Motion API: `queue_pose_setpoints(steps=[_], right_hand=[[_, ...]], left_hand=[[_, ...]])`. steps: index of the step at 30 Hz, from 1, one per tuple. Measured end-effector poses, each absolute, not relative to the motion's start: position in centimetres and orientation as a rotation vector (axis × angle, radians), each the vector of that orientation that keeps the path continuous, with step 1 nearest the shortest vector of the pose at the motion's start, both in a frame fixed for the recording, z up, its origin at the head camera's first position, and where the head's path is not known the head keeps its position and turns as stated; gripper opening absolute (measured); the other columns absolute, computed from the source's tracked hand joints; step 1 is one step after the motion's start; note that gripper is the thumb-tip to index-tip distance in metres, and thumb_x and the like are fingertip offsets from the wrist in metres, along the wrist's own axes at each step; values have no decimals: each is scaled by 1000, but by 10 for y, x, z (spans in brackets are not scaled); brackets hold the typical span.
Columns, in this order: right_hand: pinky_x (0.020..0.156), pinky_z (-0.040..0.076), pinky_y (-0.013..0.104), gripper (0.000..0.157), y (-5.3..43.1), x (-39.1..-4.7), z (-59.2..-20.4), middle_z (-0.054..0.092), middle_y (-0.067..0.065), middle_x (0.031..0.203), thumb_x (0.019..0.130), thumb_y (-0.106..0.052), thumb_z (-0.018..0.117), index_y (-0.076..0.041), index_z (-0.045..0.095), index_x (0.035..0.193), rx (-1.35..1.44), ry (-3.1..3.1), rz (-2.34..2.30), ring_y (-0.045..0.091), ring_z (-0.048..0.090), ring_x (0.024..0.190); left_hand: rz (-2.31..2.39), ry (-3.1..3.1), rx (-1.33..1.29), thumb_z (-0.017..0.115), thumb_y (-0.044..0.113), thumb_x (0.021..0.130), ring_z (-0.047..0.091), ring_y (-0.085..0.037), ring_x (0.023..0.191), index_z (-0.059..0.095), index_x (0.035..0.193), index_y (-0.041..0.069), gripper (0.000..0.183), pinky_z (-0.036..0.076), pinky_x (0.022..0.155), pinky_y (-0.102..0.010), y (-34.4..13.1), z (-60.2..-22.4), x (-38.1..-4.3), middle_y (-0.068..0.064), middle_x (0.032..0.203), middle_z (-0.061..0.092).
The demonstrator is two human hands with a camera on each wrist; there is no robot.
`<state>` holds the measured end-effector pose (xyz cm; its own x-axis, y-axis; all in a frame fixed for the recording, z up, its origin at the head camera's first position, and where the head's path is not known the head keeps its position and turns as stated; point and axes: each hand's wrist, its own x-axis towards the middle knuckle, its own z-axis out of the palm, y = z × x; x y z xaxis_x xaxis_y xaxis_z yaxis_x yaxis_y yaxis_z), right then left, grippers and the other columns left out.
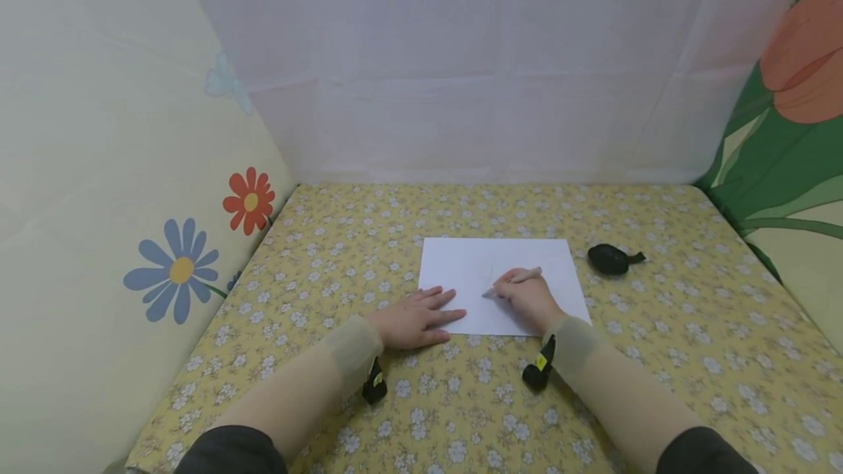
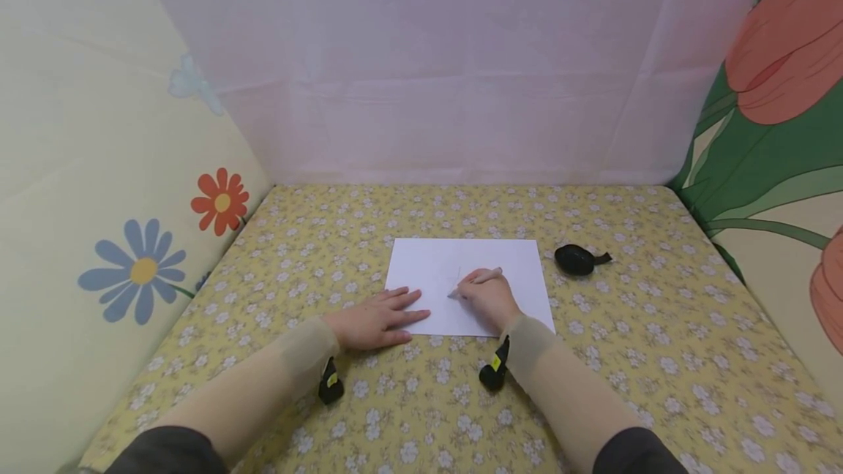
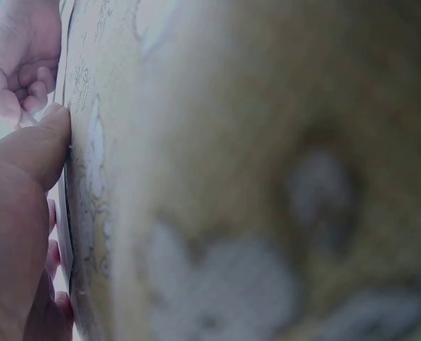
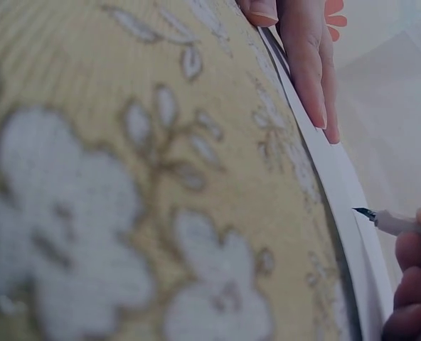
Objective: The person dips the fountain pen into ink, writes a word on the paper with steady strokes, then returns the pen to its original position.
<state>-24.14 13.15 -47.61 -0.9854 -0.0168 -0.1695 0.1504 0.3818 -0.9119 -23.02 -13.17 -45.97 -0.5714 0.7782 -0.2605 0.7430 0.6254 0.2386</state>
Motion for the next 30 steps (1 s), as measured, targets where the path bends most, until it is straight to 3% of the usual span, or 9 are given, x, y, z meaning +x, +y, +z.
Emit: queue_pose_setpoints(steps=[30], right_hand=[[66,41,31,10,131,-241,-478,63,4,80,82,-17,69,-7,68,83,28,2400,-1674,21,51,71]], left_hand=[[150,2498,1193,34,53,101,1,-23,147,19,152,40,55,7,118,-48,-130,-454,-229,4,161,2]])
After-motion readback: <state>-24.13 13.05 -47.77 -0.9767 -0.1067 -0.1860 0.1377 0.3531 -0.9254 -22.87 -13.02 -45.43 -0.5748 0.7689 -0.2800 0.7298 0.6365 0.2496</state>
